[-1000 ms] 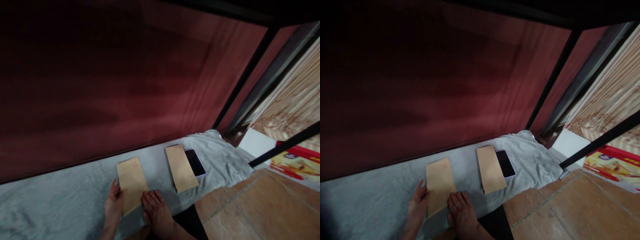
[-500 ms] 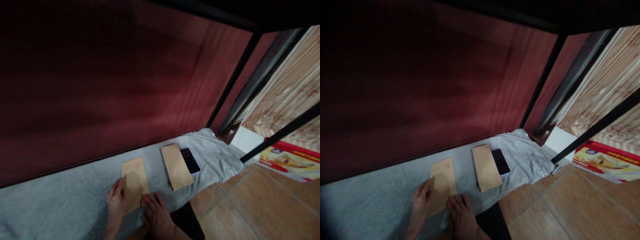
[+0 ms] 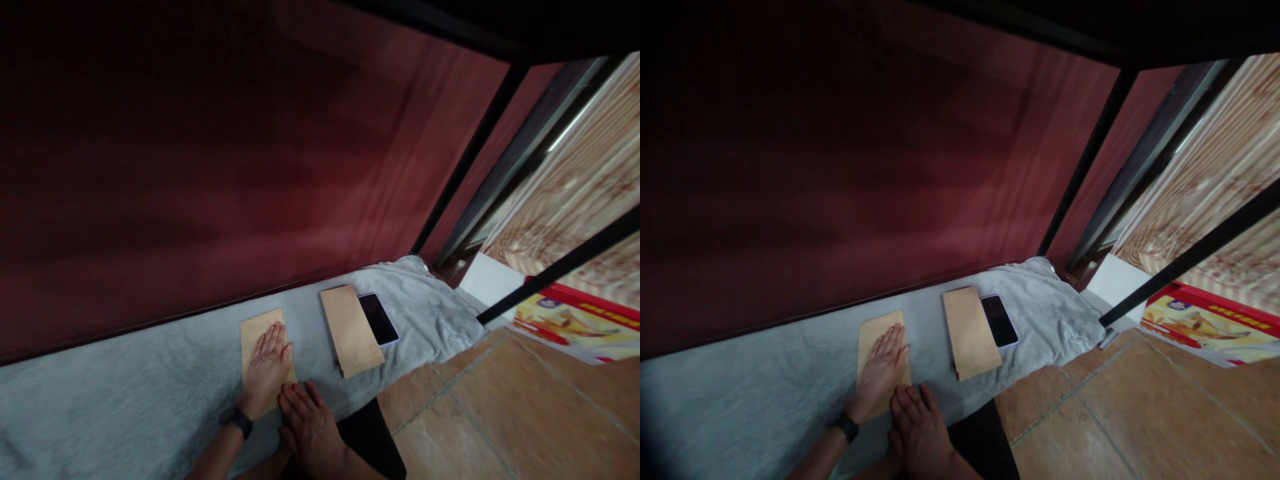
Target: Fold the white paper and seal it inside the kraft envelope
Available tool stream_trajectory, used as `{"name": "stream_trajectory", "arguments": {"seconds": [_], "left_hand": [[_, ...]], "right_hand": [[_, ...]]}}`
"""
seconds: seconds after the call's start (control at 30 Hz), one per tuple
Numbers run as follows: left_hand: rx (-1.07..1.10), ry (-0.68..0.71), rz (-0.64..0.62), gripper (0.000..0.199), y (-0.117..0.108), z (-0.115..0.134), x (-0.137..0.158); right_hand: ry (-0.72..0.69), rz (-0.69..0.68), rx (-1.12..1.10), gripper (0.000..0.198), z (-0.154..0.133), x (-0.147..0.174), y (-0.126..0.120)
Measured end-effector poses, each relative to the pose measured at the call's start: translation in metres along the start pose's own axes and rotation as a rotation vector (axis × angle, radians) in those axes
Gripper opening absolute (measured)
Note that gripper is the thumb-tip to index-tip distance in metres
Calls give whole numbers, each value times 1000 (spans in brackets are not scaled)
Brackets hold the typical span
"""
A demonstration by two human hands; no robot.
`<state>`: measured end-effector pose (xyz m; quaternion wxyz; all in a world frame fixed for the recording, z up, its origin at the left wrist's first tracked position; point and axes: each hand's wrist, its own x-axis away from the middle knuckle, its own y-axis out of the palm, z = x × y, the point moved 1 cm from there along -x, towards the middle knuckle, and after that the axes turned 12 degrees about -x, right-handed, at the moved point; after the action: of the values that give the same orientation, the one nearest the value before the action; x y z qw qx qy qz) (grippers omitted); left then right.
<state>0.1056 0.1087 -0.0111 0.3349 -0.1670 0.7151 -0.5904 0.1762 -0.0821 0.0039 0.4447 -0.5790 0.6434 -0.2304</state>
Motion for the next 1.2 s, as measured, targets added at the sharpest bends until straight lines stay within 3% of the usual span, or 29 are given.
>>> {"name": "stream_trajectory", "arguments": {"seconds": [0.2, 0.47, 0.67, 0.83, 0.97, 1.2], "left_hand": [[27, 6, -36, 55, -6, -1, 6], [102, 113, -79, 52, -29, 4, 74], [64, 262, -67, 51, -48, 5, 109], [27, 308, -82, 51, -56, 8, 110], [5, 324, -87, 57, -59, 10, 109], [-17, 310, -40, 56, -55, 9, 110]], "right_hand": [[8, 20, -15, 57, 0, 2, 3], [18, -1, -186, 46, 9, -3, -7], [52, 52, -223, 42, 30, -30, -10], [15, -37, -41, 43, 51, -77, 1], [52, -8, 43, 47, 63, -109, 10], [99, 40, 45, 46, 67, -126, 9]]}}
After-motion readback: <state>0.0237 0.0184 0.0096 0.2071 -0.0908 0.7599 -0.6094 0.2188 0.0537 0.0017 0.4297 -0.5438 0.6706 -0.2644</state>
